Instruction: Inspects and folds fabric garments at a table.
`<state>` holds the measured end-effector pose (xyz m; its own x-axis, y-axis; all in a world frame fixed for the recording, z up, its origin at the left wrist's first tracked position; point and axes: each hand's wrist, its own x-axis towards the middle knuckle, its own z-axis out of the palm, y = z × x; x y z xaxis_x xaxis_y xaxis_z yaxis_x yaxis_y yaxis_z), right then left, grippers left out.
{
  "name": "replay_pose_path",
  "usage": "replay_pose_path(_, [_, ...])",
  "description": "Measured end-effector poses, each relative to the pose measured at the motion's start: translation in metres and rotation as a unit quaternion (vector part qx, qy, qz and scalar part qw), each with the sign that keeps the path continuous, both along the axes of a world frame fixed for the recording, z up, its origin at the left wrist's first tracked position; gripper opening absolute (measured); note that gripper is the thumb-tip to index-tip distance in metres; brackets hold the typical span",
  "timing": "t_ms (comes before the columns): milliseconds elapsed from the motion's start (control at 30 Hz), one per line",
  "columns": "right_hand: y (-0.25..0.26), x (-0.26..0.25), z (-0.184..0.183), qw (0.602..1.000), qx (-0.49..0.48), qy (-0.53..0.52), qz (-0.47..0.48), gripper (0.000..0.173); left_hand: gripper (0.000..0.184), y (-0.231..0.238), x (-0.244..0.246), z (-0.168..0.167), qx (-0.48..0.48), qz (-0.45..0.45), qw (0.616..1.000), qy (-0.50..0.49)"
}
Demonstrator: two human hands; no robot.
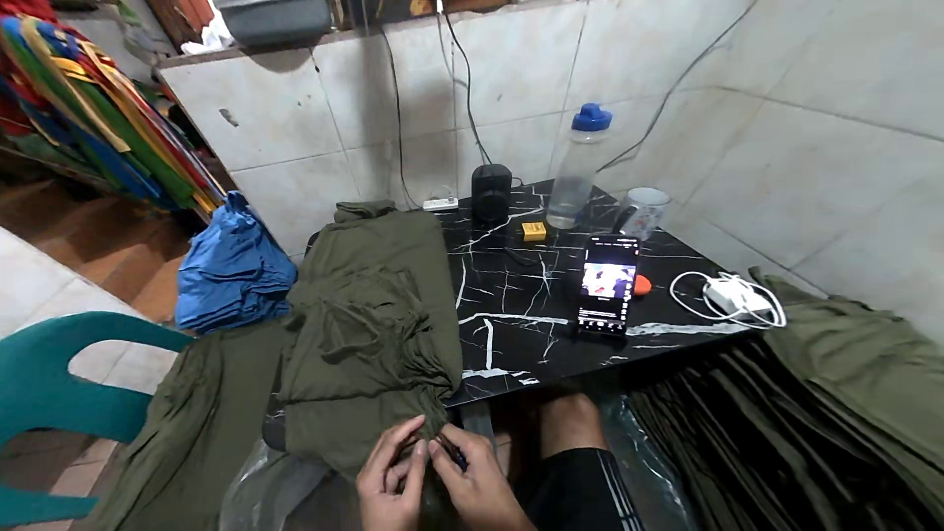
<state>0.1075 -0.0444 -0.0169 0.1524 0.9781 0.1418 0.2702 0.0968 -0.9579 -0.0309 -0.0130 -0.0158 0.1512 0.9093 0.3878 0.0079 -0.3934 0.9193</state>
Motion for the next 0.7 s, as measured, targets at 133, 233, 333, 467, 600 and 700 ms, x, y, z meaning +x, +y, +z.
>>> replay_pose_path(133, [-0.002, 0.004, 0.006, 0.998, 0.015, -0.045, -0.031, 0.021, 0.030, -0.001, 0.002, -0.007, 0.041, -0.020, 0.995, 0.089])
replay_pose_path(233, [-0.003, 0.007, 0.008, 0.997, -0.009, -0.072, -0.038, 0.019, 0.021, 0.001, 0.005, -0.015, 0.100, 0.018, 0.983, 0.150])
replay_pose_path(333, [-0.003, 0.014, 0.008, 0.995, -0.008, -0.097, -0.024, 0.019, 0.018, 0.003, 0.005, -0.020, 0.141, 0.035, 0.977, 0.159])
replay_pose_path(467, [-0.003, 0.020, 0.008, 0.994, -0.022, -0.111, 0.009, 0.022, 0.014, 0.006, 0.003, -0.022, 0.156, 0.035, 0.975, 0.156])
replay_pose_path(600, [-0.002, 0.022, 0.008, 0.997, -0.021, -0.071, 0.025, 0.024, 0.008, 0.007, 0.000, -0.021, 0.165, 0.057, 0.975, 0.141])
replay_pose_path(700, [-0.002, 0.024, 0.006, 0.999, -0.014, -0.037, 0.013, 0.023, 0.008, 0.008, -0.001, -0.022, 0.134, 0.061, 0.985, 0.085])
